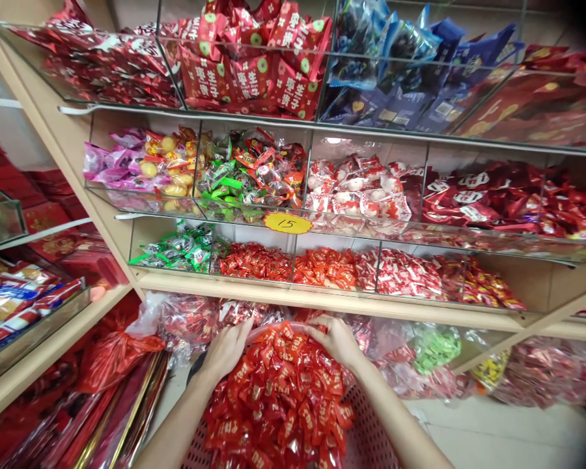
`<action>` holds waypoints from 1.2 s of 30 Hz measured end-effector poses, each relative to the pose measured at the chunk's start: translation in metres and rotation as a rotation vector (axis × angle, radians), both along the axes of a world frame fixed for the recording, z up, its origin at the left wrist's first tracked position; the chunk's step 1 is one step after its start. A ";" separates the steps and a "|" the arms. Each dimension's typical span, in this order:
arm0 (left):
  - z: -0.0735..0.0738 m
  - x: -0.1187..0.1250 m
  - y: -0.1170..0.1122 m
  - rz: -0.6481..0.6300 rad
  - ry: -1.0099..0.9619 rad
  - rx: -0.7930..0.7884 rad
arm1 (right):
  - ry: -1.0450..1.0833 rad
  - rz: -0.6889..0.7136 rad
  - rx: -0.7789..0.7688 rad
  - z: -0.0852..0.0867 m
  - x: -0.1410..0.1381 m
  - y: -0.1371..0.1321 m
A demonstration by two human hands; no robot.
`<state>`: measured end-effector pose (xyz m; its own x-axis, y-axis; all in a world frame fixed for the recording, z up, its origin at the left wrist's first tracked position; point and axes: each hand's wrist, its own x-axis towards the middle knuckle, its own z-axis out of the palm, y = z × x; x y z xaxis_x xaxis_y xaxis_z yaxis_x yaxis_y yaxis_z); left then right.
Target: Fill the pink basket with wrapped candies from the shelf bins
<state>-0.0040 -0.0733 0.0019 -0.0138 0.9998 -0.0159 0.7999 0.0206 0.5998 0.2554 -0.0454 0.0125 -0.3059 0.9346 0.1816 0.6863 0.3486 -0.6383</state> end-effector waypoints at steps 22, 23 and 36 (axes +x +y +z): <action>0.004 0.003 -0.001 0.016 0.042 -0.029 | 0.958 -0.056 -0.702 0.014 -0.001 -0.008; 0.004 0.003 -0.001 0.012 0.040 -0.026 | 0.918 -0.047 -0.683 0.015 -0.005 -0.010; 0.003 0.002 0.002 0.006 0.003 -0.032 | 0.520 0.014 -0.348 0.012 -0.004 -0.009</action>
